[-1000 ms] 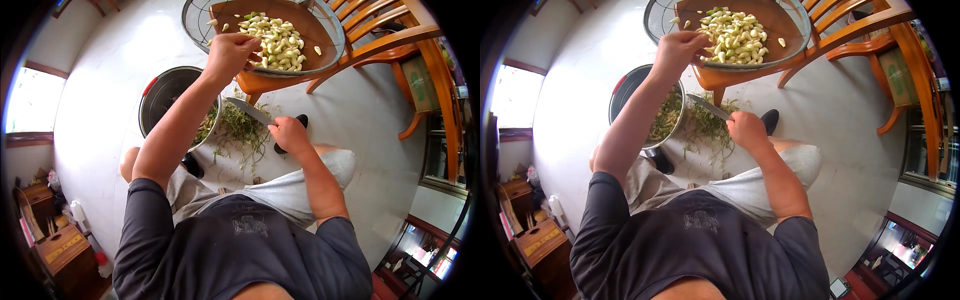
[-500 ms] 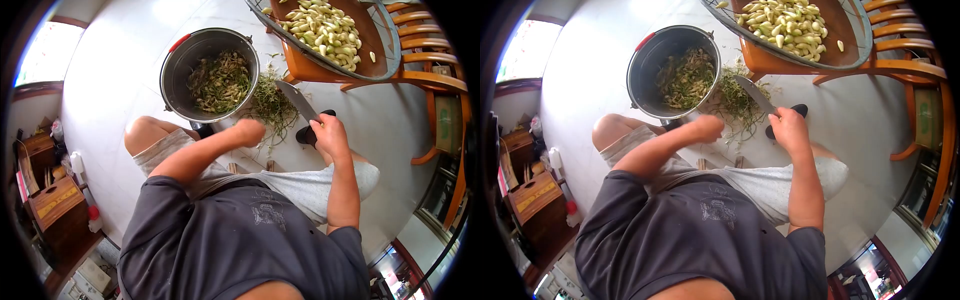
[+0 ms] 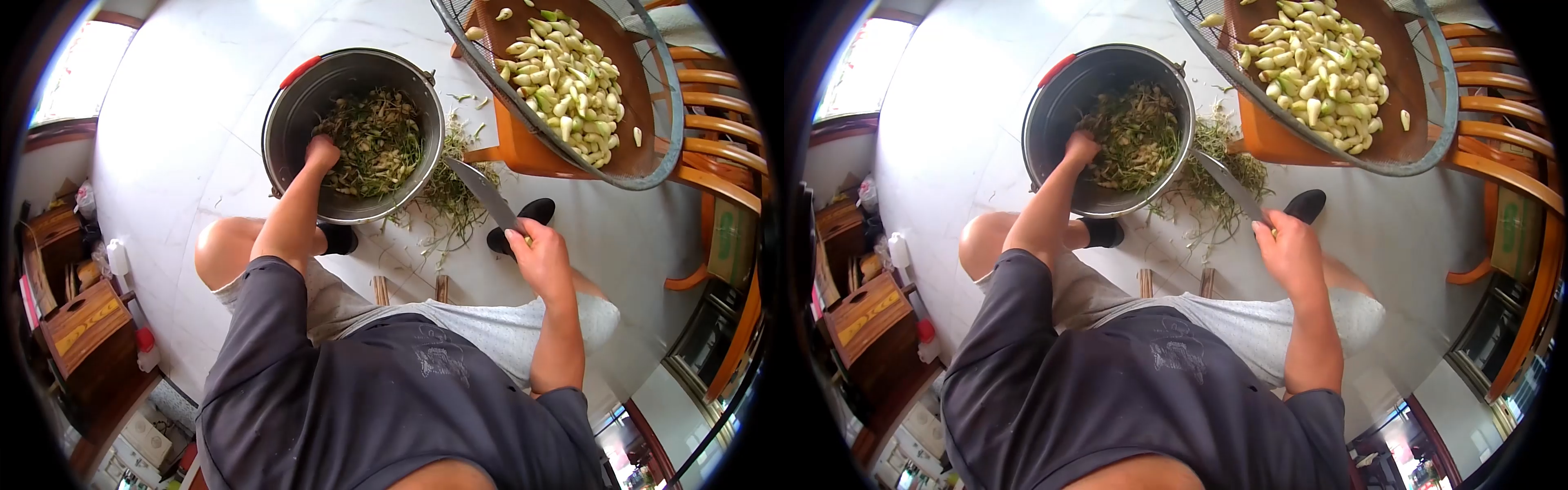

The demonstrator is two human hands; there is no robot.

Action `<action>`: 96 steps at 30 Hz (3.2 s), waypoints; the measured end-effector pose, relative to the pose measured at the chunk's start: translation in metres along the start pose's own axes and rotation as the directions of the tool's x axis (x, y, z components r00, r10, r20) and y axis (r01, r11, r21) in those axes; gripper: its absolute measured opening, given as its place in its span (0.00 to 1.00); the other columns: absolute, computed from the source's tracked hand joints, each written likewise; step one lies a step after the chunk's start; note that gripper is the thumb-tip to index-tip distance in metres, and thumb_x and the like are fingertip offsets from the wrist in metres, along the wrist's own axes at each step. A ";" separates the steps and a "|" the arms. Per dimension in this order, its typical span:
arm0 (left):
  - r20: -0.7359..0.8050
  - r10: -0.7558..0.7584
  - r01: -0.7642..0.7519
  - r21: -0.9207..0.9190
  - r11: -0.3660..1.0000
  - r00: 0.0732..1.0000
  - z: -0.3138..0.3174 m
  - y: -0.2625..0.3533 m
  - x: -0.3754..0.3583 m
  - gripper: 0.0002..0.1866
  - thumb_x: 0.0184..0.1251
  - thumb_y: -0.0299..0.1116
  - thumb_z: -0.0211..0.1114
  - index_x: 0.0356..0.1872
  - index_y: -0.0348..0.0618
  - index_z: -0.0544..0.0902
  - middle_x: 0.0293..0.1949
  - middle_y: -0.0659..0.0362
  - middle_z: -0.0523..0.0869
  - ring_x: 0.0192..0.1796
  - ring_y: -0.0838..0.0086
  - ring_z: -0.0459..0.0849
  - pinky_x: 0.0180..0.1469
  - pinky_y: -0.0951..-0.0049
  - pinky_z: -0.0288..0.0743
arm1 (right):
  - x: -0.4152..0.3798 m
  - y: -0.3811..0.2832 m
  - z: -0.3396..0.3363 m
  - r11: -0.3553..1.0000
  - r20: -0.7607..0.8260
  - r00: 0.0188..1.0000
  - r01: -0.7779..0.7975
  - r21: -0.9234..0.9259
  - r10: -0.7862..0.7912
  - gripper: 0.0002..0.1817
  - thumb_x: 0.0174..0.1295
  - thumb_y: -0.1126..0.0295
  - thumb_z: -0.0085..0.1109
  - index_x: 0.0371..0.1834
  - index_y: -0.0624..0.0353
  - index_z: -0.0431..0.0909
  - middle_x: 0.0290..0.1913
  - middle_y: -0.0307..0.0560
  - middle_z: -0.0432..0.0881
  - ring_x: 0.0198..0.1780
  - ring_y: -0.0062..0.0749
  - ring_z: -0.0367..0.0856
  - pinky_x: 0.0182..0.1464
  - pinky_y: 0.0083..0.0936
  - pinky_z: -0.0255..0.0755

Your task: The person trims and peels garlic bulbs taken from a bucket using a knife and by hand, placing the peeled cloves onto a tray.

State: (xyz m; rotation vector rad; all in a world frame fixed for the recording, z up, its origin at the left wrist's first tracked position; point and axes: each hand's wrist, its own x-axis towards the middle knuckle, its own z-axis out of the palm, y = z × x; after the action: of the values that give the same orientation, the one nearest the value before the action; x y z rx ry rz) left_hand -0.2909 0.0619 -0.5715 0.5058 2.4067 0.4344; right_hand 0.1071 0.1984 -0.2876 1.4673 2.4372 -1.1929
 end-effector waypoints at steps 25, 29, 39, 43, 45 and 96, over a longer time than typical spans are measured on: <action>0.495 0.475 0.319 -0.857 0.405 0.727 -0.100 0.104 -0.146 0.04 0.67 0.26 0.61 0.40 0.41 0.79 0.33 0.58 0.83 0.29 0.80 0.79 0.30 0.83 0.75 | -0.024 -0.004 -0.012 0.995 -0.082 0.992 0.103 0.018 -0.101 0.13 0.60 0.64 0.57 0.40 0.62 0.81 0.33 0.60 0.82 0.38 0.56 0.80 0.40 0.40 0.72; 0.444 0.414 0.297 -0.879 0.373 0.794 -0.099 0.111 -0.159 0.07 0.65 0.22 0.62 0.42 0.41 0.80 0.33 0.58 0.83 0.30 0.79 0.79 0.31 0.83 0.76 | -0.024 0.002 -0.009 0.991 -0.122 0.985 0.129 0.017 -0.126 0.13 0.60 0.63 0.57 0.39 0.61 0.81 0.32 0.59 0.82 0.37 0.55 0.81 0.40 0.40 0.72; 0.403 0.352 0.223 -0.863 0.454 0.845 -0.098 0.109 -0.162 0.09 0.64 0.22 0.62 0.45 0.38 0.79 0.33 0.55 0.84 0.28 0.78 0.80 0.30 0.82 0.76 | -0.020 0.007 -0.005 0.986 -0.142 0.977 0.164 0.015 -0.161 0.12 0.58 0.64 0.59 0.36 0.63 0.81 0.25 0.57 0.79 0.29 0.45 0.78 0.35 0.33 0.71; 0.381 0.432 0.190 -0.886 0.422 0.818 -0.093 0.112 -0.170 0.06 0.65 0.23 0.62 0.41 0.37 0.78 0.33 0.55 0.83 0.30 0.77 0.79 0.32 0.80 0.75 | -0.025 -0.005 -0.004 0.981 -0.159 0.976 0.165 0.100 -0.148 0.12 0.58 0.64 0.59 0.40 0.59 0.82 0.30 0.58 0.82 0.35 0.52 0.81 0.38 0.38 0.73; 0.380 0.501 0.202 -0.906 0.372 0.778 -0.091 0.115 -0.179 0.05 0.65 0.24 0.62 0.40 0.36 0.78 0.33 0.56 0.82 0.31 0.77 0.79 0.33 0.80 0.74 | -0.026 -0.010 -0.002 0.964 -0.207 0.957 0.232 0.131 -0.202 0.11 0.58 0.65 0.59 0.40 0.59 0.82 0.30 0.57 0.82 0.33 0.51 0.81 0.37 0.36 0.73; 0.324 0.635 0.239 -0.946 0.220 0.701 -0.038 0.168 -0.269 0.07 0.67 0.26 0.57 0.42 0.36 0.80 0.27 0.62 0.81 0.26 0.80 0.77 0.27 0.82 0.71 | -0.033 -0.020 0.009 0.783 -0.388 0.681 0.517 -0.345 -0.621 0.11 0.55 0.73 0.63 0.42 0.57 0.83 0.28 0.47 0.79 0.30 0.43 0.79 0.32 0.33 0.73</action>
State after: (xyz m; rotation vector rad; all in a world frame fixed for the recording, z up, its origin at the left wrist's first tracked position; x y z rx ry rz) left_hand -0.0785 0.0786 -0.3336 0.2981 0.8944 1.4737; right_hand 0.1066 0.1631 -0.2686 1.0457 3.4244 -0.6000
